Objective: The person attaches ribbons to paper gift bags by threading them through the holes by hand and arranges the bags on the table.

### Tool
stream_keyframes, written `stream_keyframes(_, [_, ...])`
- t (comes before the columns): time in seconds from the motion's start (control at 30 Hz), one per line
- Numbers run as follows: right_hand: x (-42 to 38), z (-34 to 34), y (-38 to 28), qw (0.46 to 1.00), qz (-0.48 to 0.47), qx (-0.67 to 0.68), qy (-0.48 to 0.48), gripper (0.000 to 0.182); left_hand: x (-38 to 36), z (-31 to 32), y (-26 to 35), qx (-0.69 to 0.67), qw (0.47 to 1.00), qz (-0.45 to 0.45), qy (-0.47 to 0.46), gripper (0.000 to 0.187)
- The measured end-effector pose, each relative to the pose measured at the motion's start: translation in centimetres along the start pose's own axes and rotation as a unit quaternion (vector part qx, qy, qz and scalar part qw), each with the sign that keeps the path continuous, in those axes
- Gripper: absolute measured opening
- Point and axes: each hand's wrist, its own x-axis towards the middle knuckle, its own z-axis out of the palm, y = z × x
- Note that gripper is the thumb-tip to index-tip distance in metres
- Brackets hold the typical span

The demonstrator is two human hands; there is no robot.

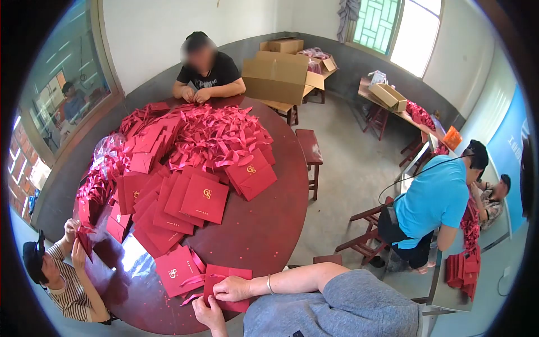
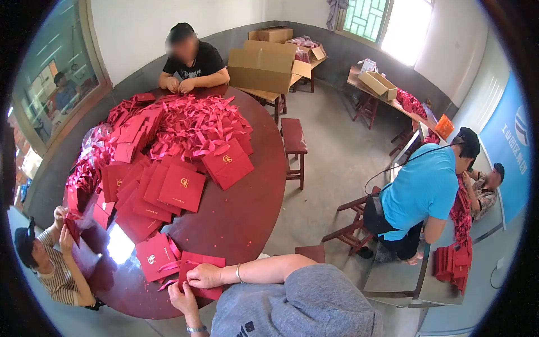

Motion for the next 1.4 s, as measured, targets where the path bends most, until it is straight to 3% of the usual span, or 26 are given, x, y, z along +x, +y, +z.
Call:
stream_keyframes(0.57, [0.1,-0.2,-0.5,1.000,0.013,-0.016,0.000,0.022,0.0,-0.1,-0.1,-0.019,1.000,-0.016,-0.004,0.019])
stream_keyframes(0.67, [0.1,-0.1,-0.3,0.999,0.011,-0.026,-0.018,0.017,0.7,-0.5,0.2,-0.037,0.996,-0.070,-0.048,0.018])
stream_keyframes(0.73, [0.0,-0.1,-0.5,0.999,0.008,-0.016,0.027,0.017,0.7,-0.4,-0.9,-0.079,0.990,-0.084,-0.079,0.020])
stream_keyframes(0.83, [0.0,-0.9,-1.9,0.993,0.113,0.027,0.013,0.013,1.2,-1.0,-0.4,-0.074,0.980,-0.137,-0.125,0.026])
stream_keyframes(0.87, [-0.1,-0.9,-2.4,0.993,0.094,0.050,0.056,0.014,0.9,-0.7,-0.6,-0.081,0.981,-0.136,-0.112,0.027])
stream_keyframes(1.0, [0.1,-1.2,-3.4,0.986,0.135,0.083,0.056,0.010,2.3,-2.3,1.4,-0.143,0.954,-0.200,-0.172,0.024])
stream_keyframes(1.03, [0.0,-1.1,-3.6,0.982,0.145,0.111,0.057,0.010,2.1,-2.0,1.2,-0.147,0.960,-0.193,-0.141,0.021])
stream_keyframes(1.1, [0.0,-1.8,-3.8,0.970,0.220,0.102,0.017,0.013,2.7,-2.5,1.3,-0.162,0.940,-0.230,-0.193,0.022])
stream_keyframes(1.17, [0.1,-2.0,-3.7,0.974,0.215,0.075,-0.002,0.015,2.7,-2.5,1.2,-0.161,0.943,-0.217,-0.196,0.022])
stream_keyframes(1.23, [0.2,-1.8,-3.6,0.990,0.138,-0.003,0.005,0.014,2.8,-2.4,1.1,-0.161,0.940,-0.223,-0.202,0.022])
stream_keyframes(1.4, [1.0,-1.3,-3.8,0.994,0.066,-0.086,-0.008,0.012,3.0,-2.8,0.6,-0.171,0.933,-0.230,-0.219,0.021])
